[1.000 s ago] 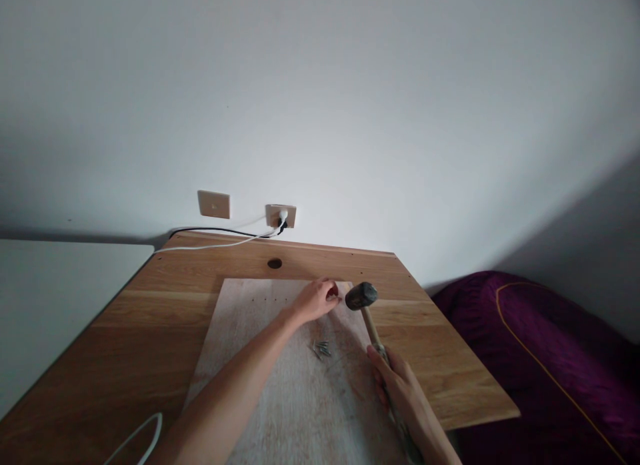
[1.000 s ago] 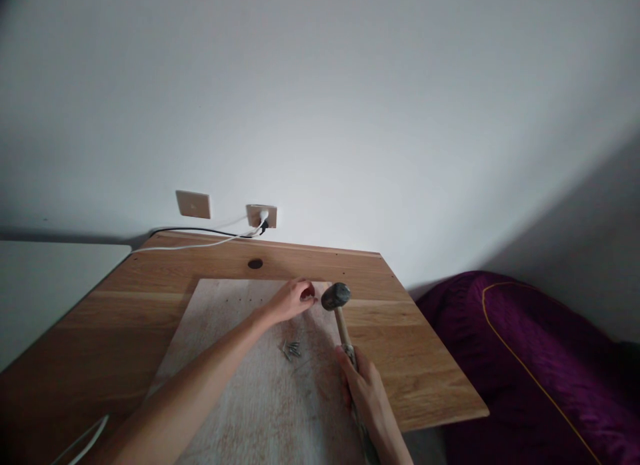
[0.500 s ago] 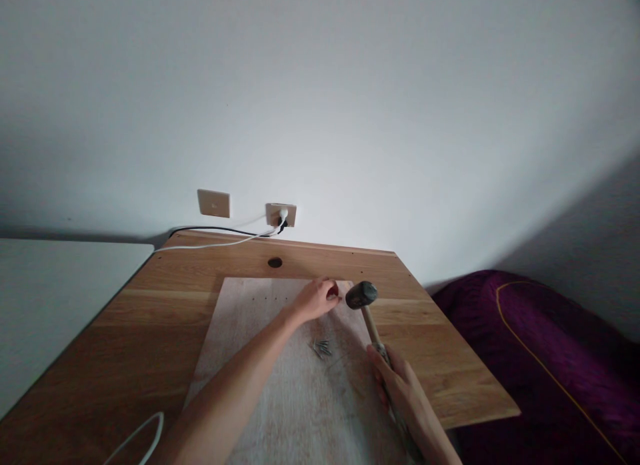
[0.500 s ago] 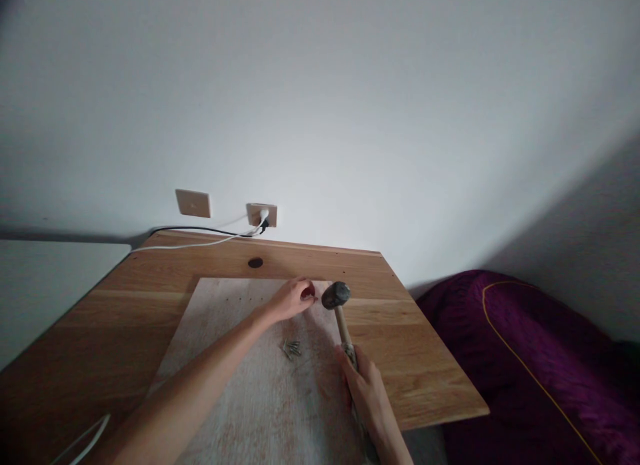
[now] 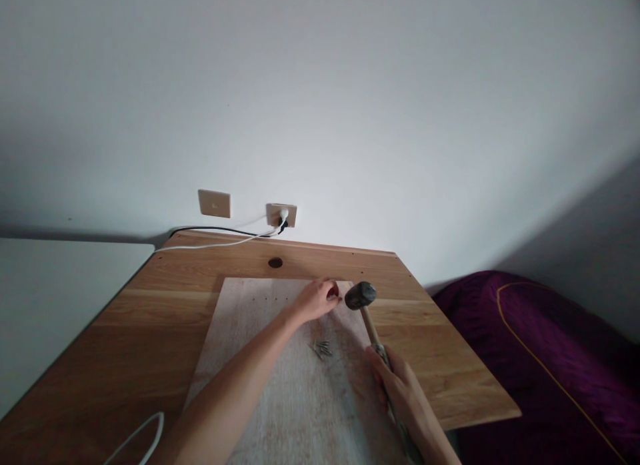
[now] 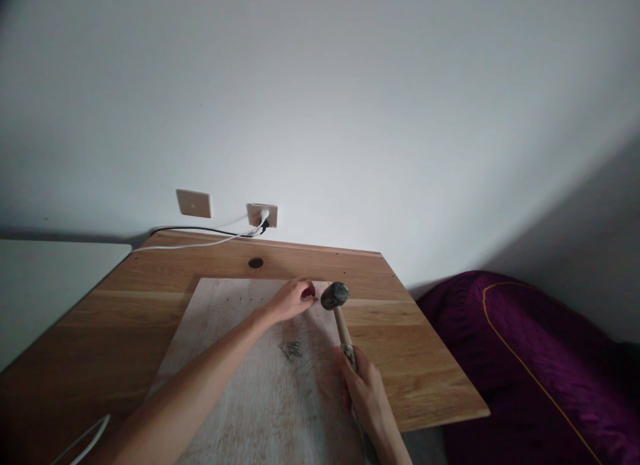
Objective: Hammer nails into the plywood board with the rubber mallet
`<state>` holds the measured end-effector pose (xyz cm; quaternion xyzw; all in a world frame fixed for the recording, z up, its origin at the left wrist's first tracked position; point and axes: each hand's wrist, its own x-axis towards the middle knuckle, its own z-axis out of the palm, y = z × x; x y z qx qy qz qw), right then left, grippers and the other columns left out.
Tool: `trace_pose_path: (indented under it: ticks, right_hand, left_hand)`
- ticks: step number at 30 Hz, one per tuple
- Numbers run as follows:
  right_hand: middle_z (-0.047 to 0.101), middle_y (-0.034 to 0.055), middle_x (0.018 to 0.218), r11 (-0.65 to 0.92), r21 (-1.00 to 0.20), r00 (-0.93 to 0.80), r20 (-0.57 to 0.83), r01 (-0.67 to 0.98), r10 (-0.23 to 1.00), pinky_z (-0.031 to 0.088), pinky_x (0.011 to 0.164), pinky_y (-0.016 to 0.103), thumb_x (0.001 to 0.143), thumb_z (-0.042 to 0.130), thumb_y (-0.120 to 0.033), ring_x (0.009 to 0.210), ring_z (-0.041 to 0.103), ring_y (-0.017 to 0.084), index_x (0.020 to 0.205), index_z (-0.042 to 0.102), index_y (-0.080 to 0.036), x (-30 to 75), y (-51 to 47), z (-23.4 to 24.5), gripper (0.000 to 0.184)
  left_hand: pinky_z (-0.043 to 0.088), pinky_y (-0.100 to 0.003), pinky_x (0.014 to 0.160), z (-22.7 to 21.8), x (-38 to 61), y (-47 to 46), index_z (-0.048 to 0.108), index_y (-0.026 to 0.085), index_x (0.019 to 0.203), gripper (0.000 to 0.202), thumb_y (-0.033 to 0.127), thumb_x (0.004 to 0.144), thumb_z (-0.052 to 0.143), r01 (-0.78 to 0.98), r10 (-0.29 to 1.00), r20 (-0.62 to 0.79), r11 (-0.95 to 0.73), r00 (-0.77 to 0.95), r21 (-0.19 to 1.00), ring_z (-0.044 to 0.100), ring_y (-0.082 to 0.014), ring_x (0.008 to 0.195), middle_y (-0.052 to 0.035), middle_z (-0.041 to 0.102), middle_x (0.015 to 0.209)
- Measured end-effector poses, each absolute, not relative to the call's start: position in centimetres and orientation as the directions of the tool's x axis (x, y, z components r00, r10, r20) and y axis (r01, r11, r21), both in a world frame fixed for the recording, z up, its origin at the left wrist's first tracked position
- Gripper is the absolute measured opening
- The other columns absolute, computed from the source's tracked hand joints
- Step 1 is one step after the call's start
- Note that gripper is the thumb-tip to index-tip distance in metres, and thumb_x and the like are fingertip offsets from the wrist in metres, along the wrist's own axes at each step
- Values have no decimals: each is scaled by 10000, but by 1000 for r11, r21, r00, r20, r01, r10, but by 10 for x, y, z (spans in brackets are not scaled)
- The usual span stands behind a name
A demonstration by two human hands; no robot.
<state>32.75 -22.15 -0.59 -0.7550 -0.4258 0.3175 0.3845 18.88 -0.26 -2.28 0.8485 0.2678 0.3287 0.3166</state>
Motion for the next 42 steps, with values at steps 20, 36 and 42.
trace_pose_path:
  ticks: [20, 36, 42]
  right_hand:
    - [464, -58, 474, -345, -838, 433, -148, 423, 889, 388, 451, 241, 862, 510, -767, 436, 467, 125, 667, 488, -248, 327, -223, -5, 555]
    - [494, -53, 457, -364, -807, 430, -153, 466, 890, 396, 459, 250, 846, 485, -780, 427, 505, 140, 679, 489, -258, 320, -223, 5, 548]
    - [501, -48, 439, -383, -778, 437, -156, 498, 886, 404, 472, 258, 841, 458, -793, 430, 523, 152, 689, 502, -258, 319, -222, 8, 557]
  left_hand:
    - [476, -254, 759, -25, 189, -2, 727, 167, 851, 42, 144, 831, 699, 242, 650, 406, -675, 643, 697, 635, -162, 790, -37, 696, 863]
    - [479, -247, 769, -22, 188, -3, 751, 172, 881, 60, 152, 836, 716, 265, 669, 368, -649, 646, 713, 639, -154, 785, -30, 692, 884]
    - [482, -240, 757, -20, 188, -4, 753, 171, 878, 73, 135, 823, 721, 258, 671, 358, -638, 650, 726, 641, -151, 770, -33, 696, 886]
